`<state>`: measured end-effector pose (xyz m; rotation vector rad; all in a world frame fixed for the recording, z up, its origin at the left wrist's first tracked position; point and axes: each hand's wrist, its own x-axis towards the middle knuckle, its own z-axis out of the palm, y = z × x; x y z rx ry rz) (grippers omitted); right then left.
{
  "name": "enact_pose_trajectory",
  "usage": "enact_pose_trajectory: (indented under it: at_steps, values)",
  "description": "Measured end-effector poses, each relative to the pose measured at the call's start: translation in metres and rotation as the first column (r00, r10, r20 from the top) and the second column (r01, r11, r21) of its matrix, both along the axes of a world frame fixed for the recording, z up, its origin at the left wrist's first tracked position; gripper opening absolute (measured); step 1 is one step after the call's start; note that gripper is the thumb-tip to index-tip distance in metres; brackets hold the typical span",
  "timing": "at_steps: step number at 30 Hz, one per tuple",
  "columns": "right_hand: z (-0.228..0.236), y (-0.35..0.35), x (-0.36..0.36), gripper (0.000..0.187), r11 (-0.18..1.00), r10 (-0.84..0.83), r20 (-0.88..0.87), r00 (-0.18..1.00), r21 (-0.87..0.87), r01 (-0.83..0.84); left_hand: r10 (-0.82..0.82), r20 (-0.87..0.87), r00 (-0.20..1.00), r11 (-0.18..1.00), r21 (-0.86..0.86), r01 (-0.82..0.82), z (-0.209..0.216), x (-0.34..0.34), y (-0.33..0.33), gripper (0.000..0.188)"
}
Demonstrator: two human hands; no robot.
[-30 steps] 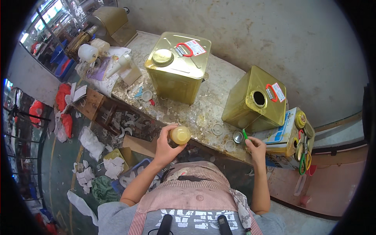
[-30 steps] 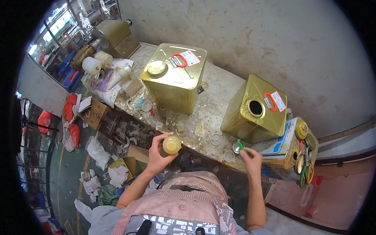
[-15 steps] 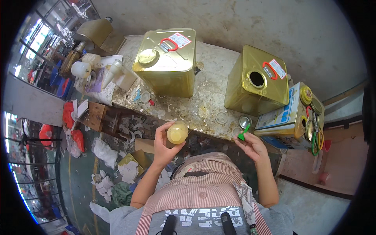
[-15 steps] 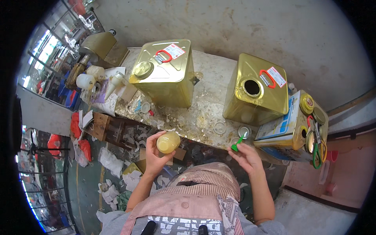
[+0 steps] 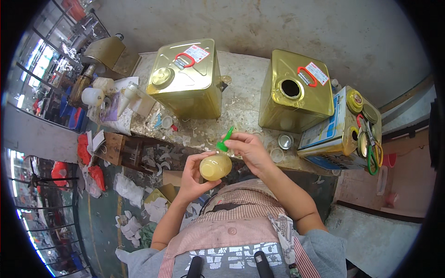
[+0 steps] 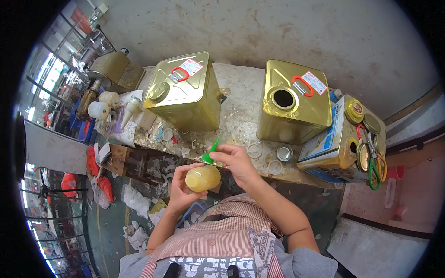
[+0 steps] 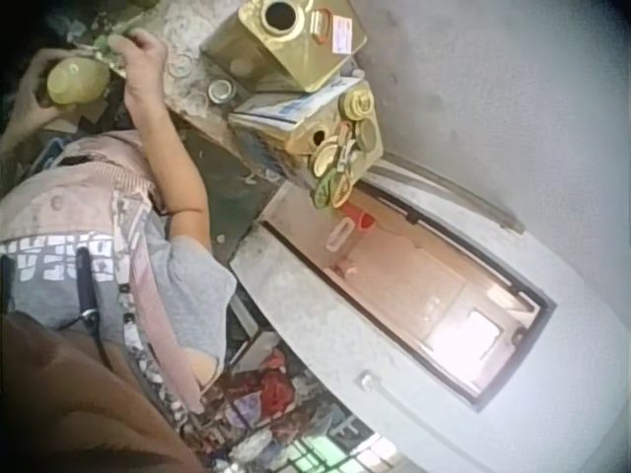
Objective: Transferring adhesive from a large metal container into a small squeeze bottle for workshop use.
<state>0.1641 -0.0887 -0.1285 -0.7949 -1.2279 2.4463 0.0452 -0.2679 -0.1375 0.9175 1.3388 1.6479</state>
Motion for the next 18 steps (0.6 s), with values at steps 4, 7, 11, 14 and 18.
enact_pose_trajectory:
  at_steps: [4, 7, 11, 14, 18]
  values:
    - [-0.006, -0.003, 0.001, 0.016, 1.0, -0.029, 0.145, 0.989, -0.004, 0.03, 0.044, 0.009, 0.999, 0.999, 0.005, -0.044, 0.004, 0.0, -0.004, 0.073]
    - [-0.032, 0.002, 0.005, 0.019, 0.997, -0.037, 0.217, 0.976, -0.062, 0.051, 0.06, -0.03, 0.998, 0.998, 0.03, -0.059, 0.007, -0.001, -0.006, 0.073]
    - [-0.045, -0.004, 0.003, 0.018, 0.972, -0.006, 0.209, 0.978, -0.229, 0.055, 0.049, -0.073, 0.996, 0.998, 0.032, -0.047, 0.008, -0.004, -0.009, 0.072]
    - [-0.044, -0.008, 0.002, 0.018, 0.952, 0.033, 0.207, 0.978, -0.306, 0.032, 0.002, -0.121, 0.993, 0.999, 0.033, 0.002, 0.007, -0.006, -0.01, 0.072]
    - [-0.042, -0.008, 0.005, 0.018, 0.977, 0.018, 0.217, 0.976, -0.212, 0.029, -0.025, -0.157, 0.987, 0.999, 0.027, 0.03, 0.004, -0.007, -0.01, 0.071]
